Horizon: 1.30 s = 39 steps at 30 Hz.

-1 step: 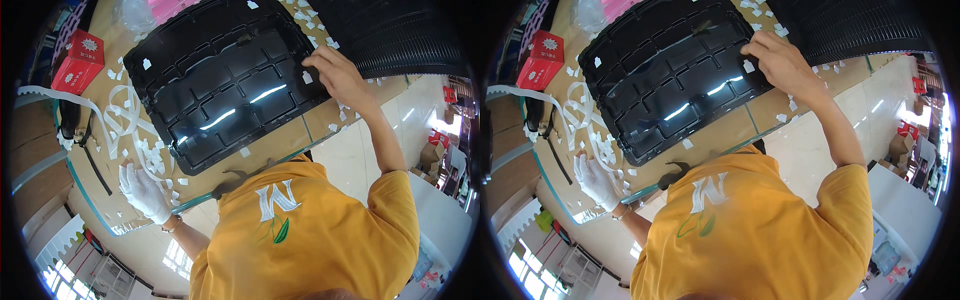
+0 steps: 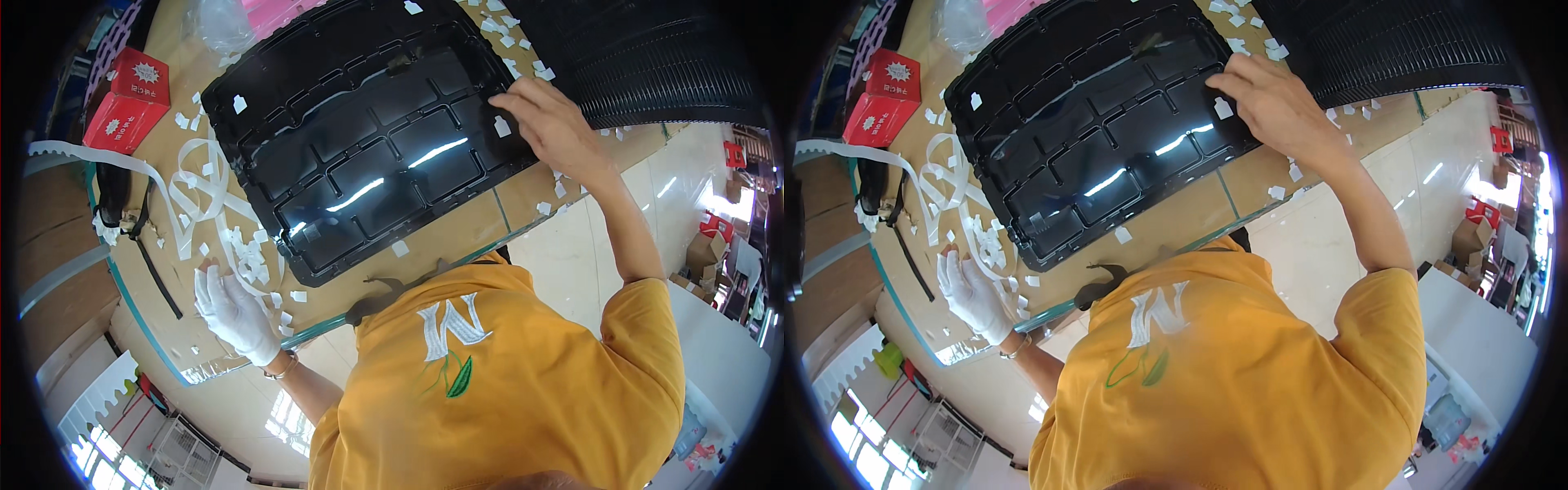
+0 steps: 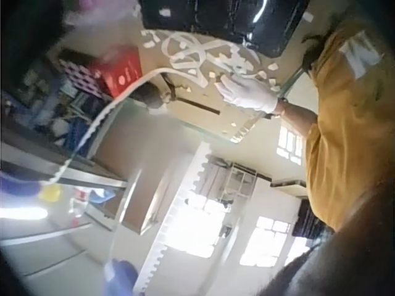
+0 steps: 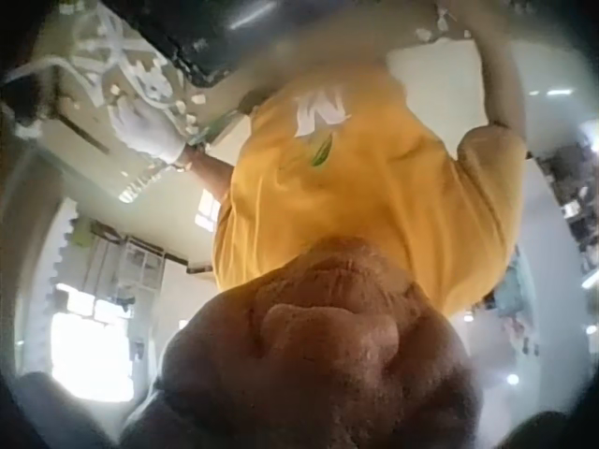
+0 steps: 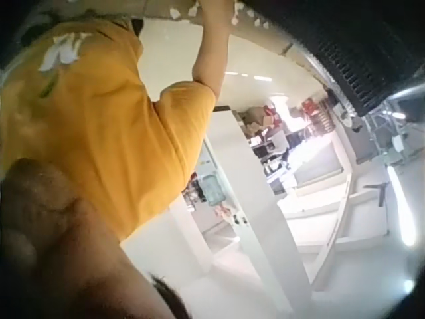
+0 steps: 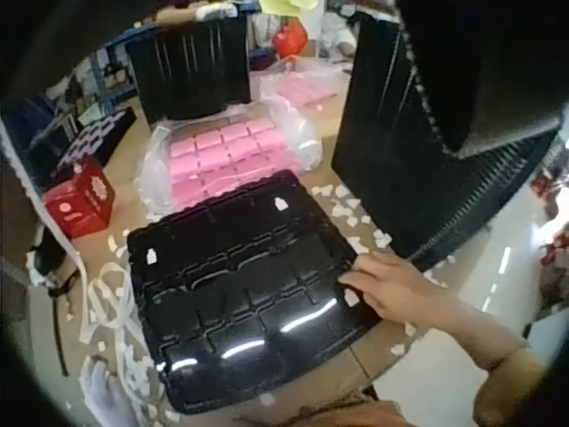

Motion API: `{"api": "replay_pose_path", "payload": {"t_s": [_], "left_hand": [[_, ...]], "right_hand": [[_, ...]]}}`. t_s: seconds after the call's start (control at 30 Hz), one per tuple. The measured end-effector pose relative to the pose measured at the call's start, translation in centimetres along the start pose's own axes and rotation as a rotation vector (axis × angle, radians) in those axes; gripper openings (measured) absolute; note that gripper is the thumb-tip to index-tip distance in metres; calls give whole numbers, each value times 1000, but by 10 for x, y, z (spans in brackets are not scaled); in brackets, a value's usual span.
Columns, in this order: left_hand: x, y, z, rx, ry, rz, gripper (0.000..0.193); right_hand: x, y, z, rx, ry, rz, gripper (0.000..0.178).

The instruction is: The person assembles black plastic trays by peeling off white protective strips and placing pink foam inserts into the compartments. The person repeats this process for multiple trays, stacking the finished units on the table.

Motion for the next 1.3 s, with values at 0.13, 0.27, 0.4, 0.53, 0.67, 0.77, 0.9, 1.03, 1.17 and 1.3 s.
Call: {"api": "replay_pose_path", "payload": {"t_s": [0.13, 0.27, 0.4, 0.53, 0.67, 0.77, 0.9, 1.03, 1.17, 1.3], "left_hand": [[-8, 4, -10, 55, -4, 15, 18], [-10, 7, -16, 83, 52, 40, 17], [-8, 3, -15, 86, 2, 25, 17], [-9, 1, -21, 87, -8, 46, 18], [-9, 2, -27, 121, -16, 51, 19], [-7, 1, -28, 120, -43, 54, 21], [-7, -1, -28, 124, -34, 93, 24], [-13, -2, -31, 146, -73, 17, 18], [-31, -3, -32, 107, -174, -25, 21], [-74, 1, -37, 140, -199, -42, 24]], "right_hand": [[3, 1, 8, 134, 80, -32, 21], [3, -3, 4, 129, 16, 4, 8], [-6, -2, 1, 108, 6, 51, 5], [-13, -6, 0, 143, 29, 78, 5], [-11, -8, -1, 180, 103, 25, 7], [-2, -7, 0, 164, 191, -63, 10], [27, 1, 10, 68, 221, -214, 16], [28, 16, -8, 199, 66, -374, 25], [-11, 17, -30, 265, -161, -349, 31], [-83, 9, -39, -80, -97, -468, 23]]}}
Point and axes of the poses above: each hand's wrist, its own x-axis away from the middle knuckle, its own y-axis out of the back of the hand, z = x × y, the point moved 3 cm from there along -x, towards the middle knuckle, and after that the axes turned 9 degrees about -y, right-handed, at the moved point
